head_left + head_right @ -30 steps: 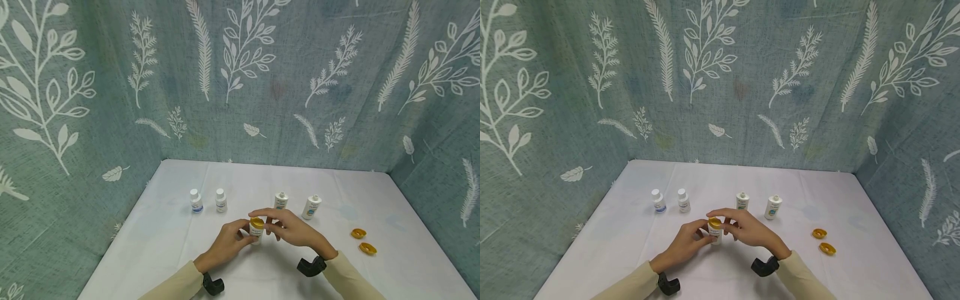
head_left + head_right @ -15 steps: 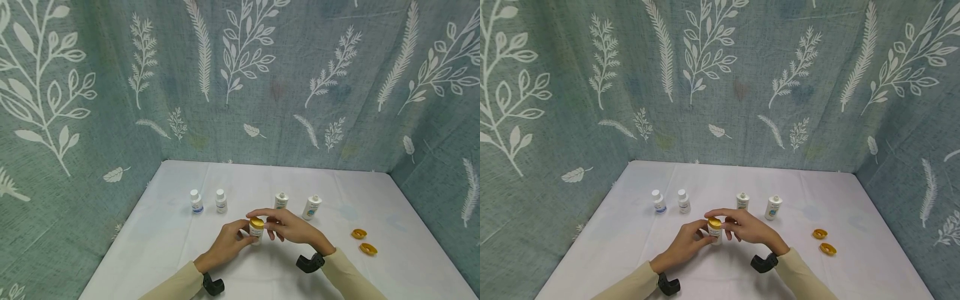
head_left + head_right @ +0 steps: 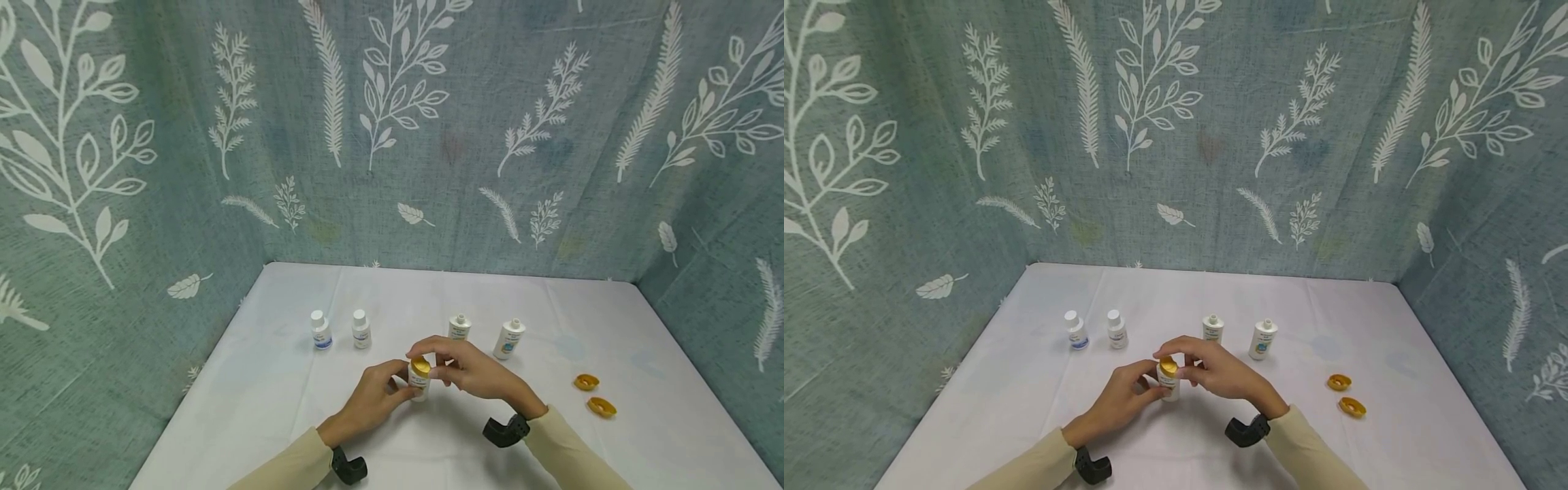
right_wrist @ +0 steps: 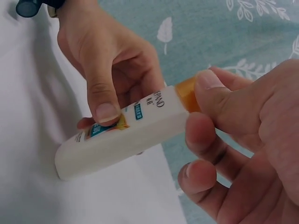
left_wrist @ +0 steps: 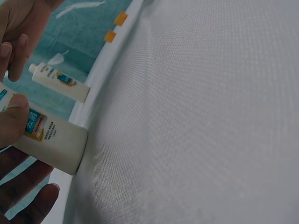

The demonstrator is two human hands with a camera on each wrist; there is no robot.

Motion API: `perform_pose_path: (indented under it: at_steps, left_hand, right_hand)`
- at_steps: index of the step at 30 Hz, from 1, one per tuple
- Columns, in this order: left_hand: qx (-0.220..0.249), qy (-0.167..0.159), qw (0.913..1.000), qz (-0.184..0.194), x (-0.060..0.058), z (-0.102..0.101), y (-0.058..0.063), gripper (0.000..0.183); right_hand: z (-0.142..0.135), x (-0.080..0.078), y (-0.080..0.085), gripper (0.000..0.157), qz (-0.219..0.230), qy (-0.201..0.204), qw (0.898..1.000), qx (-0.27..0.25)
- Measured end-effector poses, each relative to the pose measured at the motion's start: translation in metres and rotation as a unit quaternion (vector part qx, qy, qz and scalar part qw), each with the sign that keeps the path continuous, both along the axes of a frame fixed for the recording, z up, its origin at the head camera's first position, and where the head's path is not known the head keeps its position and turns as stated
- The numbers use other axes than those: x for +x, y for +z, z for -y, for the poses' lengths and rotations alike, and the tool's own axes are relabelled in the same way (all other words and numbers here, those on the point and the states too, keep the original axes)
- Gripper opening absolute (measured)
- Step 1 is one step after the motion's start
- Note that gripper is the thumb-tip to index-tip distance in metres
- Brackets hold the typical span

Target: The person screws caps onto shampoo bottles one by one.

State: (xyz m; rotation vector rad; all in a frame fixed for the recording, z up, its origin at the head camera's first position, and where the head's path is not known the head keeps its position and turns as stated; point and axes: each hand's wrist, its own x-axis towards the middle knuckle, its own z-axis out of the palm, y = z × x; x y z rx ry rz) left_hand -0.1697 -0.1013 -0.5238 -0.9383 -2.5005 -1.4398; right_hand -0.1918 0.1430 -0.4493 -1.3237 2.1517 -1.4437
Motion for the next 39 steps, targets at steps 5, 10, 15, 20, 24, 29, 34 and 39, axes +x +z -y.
perform_pose_path:
  at_steps: [5,10,15,20,24,29,34,39]
  left_hand:
    - [0.002,0.005,0.9999,-0.014,0.000,-0.001,0.000,0.028]
    - [0.005,0.006,0.9995,-0.032,0.001,-0.001,0.000,0.025]
    - [0.007,0.008,0.9993,-0.036,0.001,-0.001,0.000,0.024]
    - [0.009,0.006,0.9991,-0.040,0.000,-0.001,-0.001,0.023]
    - [0.009,0.004,0.9993,-0.037,0.001,-0.001,0.000,0.024]
    - [0.007,0.008,0.9994,-0.033,0.002,-0.002,0.000,0.022]
    - [0.005,0.011,0.9995,-0.028,0.003,-0.002,0.001,0.021]
    - [0.005,0.015,0.9994,-0.029,0.002,-0.003,0.000,0.020]
  right_hand:
    - [0.003,0.000,-0.002,0.036,-0.039,0.002,0.999,-0.019]
    - [0.004,0.002,-0.004,0.036,-0.081,-0.022,0.996,-0.002]
    - [0.005,0.004,-0.004,0.037,-0.114,-0.044,0.992,0.014]
    - [0.007,0.005,-0.004,0.036,-0.132,-0.067,0.989,0.016]
    - [0.009,0.007,-0.004,0.034,-0.125,-0.091,0.988,0.021]
    - [0.012,0.010,-0.005,0.031,-0.123,-0.124,0.984,0.029]
    - [0.014,0.013,-0.007,0.028,-0.133,-0.149,0.979,0.025]
    - [0.018,0.015,-0.009,0.026,-0.159,-0.187,0.969,0.018]
